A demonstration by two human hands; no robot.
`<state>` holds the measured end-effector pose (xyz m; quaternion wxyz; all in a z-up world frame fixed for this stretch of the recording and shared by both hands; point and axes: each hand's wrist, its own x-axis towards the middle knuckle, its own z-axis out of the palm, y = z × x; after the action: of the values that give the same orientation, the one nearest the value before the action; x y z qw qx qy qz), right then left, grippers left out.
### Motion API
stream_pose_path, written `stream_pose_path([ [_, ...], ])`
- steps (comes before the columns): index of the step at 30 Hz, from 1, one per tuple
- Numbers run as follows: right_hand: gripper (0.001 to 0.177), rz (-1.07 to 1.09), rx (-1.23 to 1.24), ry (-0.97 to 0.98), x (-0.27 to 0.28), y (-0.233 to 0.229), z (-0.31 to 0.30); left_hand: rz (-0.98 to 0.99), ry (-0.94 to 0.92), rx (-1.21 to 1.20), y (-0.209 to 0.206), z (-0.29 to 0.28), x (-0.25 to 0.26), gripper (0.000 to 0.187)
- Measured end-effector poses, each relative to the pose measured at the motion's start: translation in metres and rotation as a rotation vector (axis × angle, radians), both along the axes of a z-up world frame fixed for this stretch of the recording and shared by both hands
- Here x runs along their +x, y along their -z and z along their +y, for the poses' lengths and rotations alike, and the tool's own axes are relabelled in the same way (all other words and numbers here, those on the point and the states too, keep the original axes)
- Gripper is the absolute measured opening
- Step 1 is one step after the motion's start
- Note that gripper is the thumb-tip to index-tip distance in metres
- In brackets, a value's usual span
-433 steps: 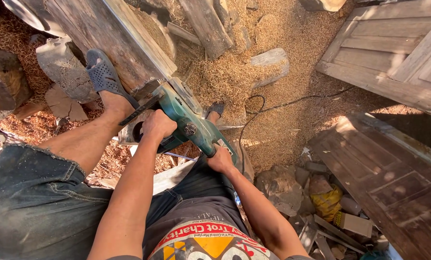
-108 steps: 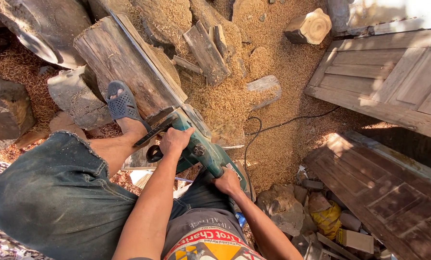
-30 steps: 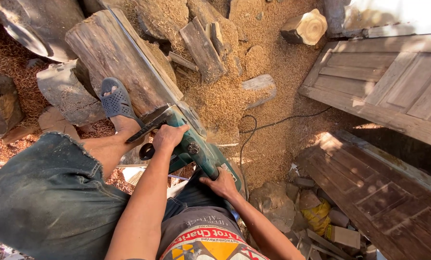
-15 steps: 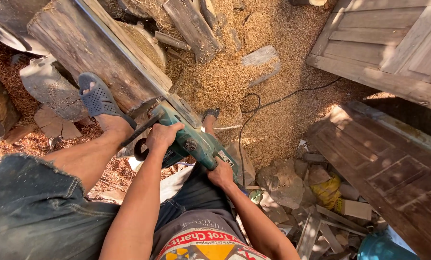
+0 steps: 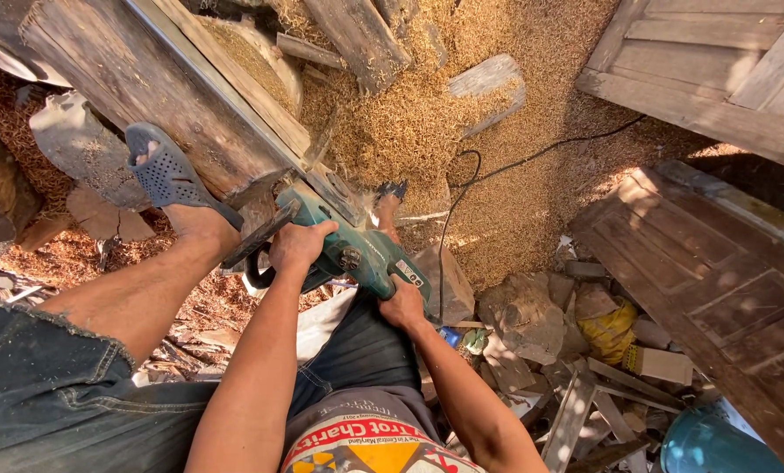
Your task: Cutting and measuring a wood log using an electric chainsaw and a tape measure.
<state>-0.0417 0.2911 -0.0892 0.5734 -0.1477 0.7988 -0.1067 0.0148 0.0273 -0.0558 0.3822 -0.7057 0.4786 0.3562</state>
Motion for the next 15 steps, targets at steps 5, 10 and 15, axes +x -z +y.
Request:
stream_pose_path([
  [5, 0.028, -0.014, -0.041, 0.007, 0.005, 0.007, 0.003, -0.038, -0.002, 0.020, 0.005, 0.003, 0.003, 0.102],
  [10, 0.026, -0.035, -0.050, -0.002, 0.006, 0.022, 0.008, -0.065, 0.014, 0.067, 0.014, 0.009, 0.006, 0.097],
  [15, 0.025, -0.021, -0.075, -0.003, 0.005, 0.035, 0.010, -0.069, 0.023, 0.070, 0.021, 0.013, 0.005, 0.095],
])
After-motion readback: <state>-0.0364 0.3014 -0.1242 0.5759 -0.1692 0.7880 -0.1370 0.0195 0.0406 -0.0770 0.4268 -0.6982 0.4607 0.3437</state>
